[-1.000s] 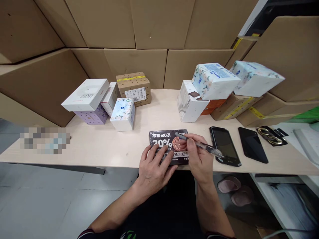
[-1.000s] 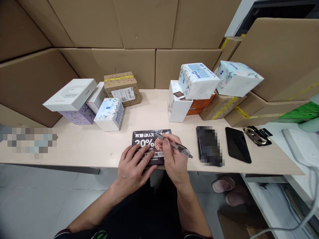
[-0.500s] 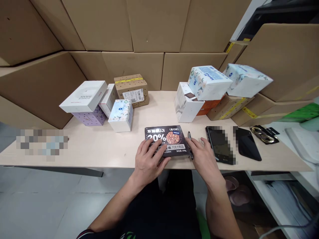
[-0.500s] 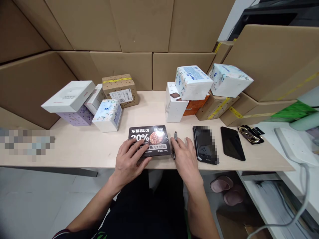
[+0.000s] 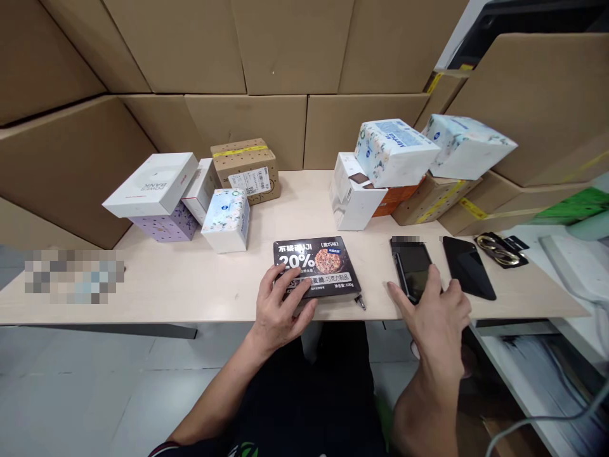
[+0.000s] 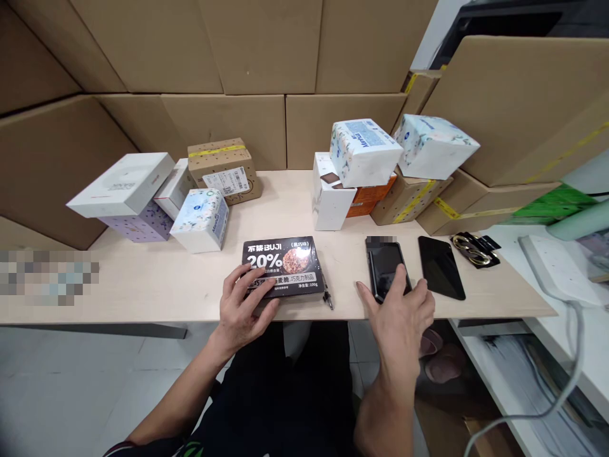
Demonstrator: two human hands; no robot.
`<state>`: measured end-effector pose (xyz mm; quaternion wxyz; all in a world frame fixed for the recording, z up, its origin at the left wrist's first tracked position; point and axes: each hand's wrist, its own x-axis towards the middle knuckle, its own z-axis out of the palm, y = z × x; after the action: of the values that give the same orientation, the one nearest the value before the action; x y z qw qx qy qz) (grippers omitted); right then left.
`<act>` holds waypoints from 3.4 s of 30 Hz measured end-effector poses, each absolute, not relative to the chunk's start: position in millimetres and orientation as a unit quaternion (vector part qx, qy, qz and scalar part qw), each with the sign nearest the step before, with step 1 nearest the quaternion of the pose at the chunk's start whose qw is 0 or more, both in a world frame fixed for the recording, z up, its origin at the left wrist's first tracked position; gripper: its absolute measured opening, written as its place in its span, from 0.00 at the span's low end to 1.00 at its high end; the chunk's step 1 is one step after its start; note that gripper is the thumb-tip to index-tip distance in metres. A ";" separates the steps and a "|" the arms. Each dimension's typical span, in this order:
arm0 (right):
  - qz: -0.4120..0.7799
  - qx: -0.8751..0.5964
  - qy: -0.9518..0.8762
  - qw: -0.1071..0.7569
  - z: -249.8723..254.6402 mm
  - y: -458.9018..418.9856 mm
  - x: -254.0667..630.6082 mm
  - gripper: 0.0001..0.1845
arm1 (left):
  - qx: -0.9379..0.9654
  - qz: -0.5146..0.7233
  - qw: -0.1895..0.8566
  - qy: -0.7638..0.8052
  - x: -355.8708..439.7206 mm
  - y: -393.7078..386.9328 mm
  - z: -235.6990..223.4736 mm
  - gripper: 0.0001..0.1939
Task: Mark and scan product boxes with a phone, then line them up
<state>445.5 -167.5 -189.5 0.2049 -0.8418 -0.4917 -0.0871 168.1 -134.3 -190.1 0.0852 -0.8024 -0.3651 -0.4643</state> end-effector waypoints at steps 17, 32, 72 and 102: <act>-0.031 -0.694 -0.537 0.479 -177.5 -178.3 385.6 0.46 | -0.800 -0.464 0.082 -0.372 170.5 -134.3 -189.2 0.21; -0.033 -0.614 -0.653 0.442 -179.9 -176.5 329.7 0.45 | -0.781 -0.467 -0.005 -0.414 166.5 -136.7 -187.6 0.35; -0.018 -0.608 -0.662 0.438 -174.0 -175.1 330.5 0.45 | -0.760 -0.502 -0.028 -0.413 169.1 -136.9 -191.7 0.35; -0.114 -0.694 -0.566 0.431 -188.2 -168.9 399.7 0.46 | -0.791 -0.458 0.034 -0.405 160.7 -136.9 -191.7 0.20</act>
<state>399.7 -168.9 -188.2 0.4307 -0.6937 -0.5659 -0.1142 160.7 -136.9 -191.7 0.0337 -0.7909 -0.4048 -0.4577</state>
